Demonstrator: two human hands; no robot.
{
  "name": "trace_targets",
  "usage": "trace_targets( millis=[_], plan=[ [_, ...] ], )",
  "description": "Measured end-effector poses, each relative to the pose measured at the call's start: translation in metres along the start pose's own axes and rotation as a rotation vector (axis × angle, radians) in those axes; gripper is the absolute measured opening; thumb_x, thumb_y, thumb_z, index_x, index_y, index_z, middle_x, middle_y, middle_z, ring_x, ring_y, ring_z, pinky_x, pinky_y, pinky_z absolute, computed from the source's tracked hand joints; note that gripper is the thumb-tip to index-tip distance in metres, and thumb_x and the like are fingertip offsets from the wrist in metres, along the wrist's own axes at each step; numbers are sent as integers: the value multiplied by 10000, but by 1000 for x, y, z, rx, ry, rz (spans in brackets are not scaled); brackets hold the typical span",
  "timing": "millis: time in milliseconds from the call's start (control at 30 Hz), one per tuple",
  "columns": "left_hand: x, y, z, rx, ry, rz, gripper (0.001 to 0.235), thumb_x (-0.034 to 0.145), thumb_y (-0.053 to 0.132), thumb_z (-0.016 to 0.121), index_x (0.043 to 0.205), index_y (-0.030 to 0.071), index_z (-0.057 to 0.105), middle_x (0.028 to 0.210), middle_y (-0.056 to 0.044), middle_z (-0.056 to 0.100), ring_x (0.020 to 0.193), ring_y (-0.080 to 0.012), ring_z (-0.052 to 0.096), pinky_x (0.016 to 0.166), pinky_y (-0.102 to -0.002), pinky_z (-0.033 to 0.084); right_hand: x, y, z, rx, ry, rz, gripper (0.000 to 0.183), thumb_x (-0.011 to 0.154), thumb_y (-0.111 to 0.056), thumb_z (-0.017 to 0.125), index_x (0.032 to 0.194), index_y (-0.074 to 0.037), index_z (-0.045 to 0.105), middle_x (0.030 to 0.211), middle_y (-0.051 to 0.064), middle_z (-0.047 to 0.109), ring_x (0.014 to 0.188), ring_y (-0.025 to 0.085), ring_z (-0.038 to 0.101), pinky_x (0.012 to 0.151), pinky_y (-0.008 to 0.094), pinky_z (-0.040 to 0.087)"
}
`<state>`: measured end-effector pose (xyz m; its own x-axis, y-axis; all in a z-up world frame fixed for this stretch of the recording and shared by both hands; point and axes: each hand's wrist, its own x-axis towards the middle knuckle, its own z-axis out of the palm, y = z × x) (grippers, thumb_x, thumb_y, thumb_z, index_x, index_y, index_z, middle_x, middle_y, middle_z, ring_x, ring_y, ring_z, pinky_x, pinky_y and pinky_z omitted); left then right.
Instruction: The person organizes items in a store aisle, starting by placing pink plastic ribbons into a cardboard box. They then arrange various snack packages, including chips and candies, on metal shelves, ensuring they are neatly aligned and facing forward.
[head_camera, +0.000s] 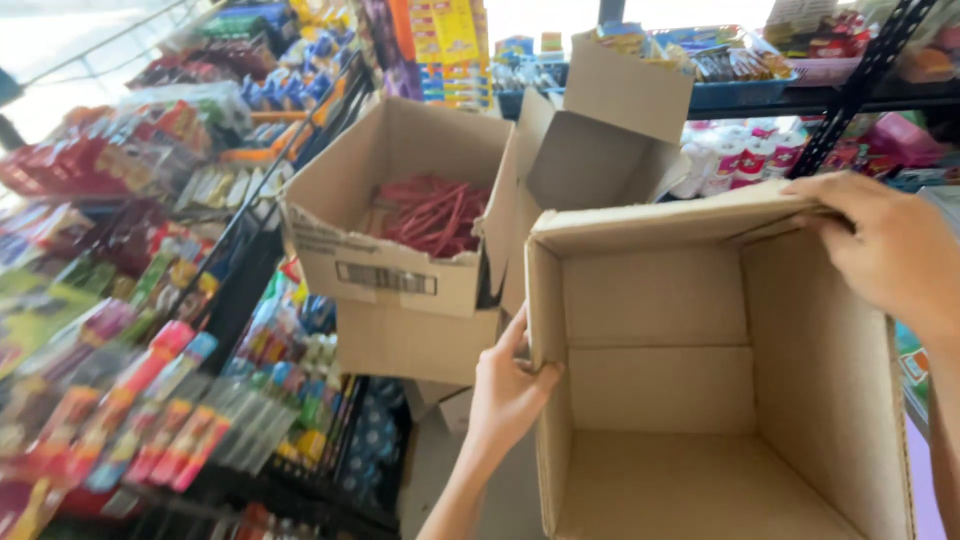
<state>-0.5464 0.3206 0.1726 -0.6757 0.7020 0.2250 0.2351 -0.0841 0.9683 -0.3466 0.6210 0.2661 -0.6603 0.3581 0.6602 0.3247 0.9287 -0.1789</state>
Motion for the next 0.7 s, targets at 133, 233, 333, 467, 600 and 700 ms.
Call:
trace_targets(
  millis=[133,233,333,467,600,700],
  plan=[
    [73,-5,4,-84,-19,46,812,804,-101,611,1570,86,417,1233,-139,750,619,-116,627,482,-279,464,52,46,20,-22,83,13,248,1039,-36,697,1286,-62,706,1172,171,703,1010,305,697,873,375,553],
    [128,-9,4,-145,0,240,826,827,-122,574,1599,70,352,1337,-130,702,895,-118,735,702,-241,581,105,66,33,239,219,-205,379,932,104,461,1256,17,638,1224,202,618,1101,287,671,980,374,567],
    [181,-14,-7,-248,113,325,817,810,-166,560,1576,39,366,1432,-119,615,1025,-145,727,777,-256,589,164,84,60,180,248,-326,395,1009,161,340,1306,78,586,1272,200,594,1048,277,662,967,340,570],
    [239,-30,-27,-250,295,504,795,861,-179,554,1612,14,377,1262,-146,687,1055,-143,677,874,-240,536,239,89,112,252,249,-336,389,1053,117,361,1349,35,600,1199,168,596,982,254,633,905,325,536],
    [271,-36,-61,-274,487,540,755,877,-148,555,1587,26,365,1119,-96,749,961,-100,693,830,-224,566,300,83,174,349,229,-307,383,1108,61,389,1404,-20,618,1105,128,600,897,225,597,826,306,492],
    [277,-34,-93,-232,591,550,750,897,-137,550,1605,32,368,1126,-97,743,939,-95,681,792,-219,558,336,76,219,412,217,-280,379,1145,24,409,1441,-56,630,1042,101,603,840,205,574,774,293,462]
  ],
)
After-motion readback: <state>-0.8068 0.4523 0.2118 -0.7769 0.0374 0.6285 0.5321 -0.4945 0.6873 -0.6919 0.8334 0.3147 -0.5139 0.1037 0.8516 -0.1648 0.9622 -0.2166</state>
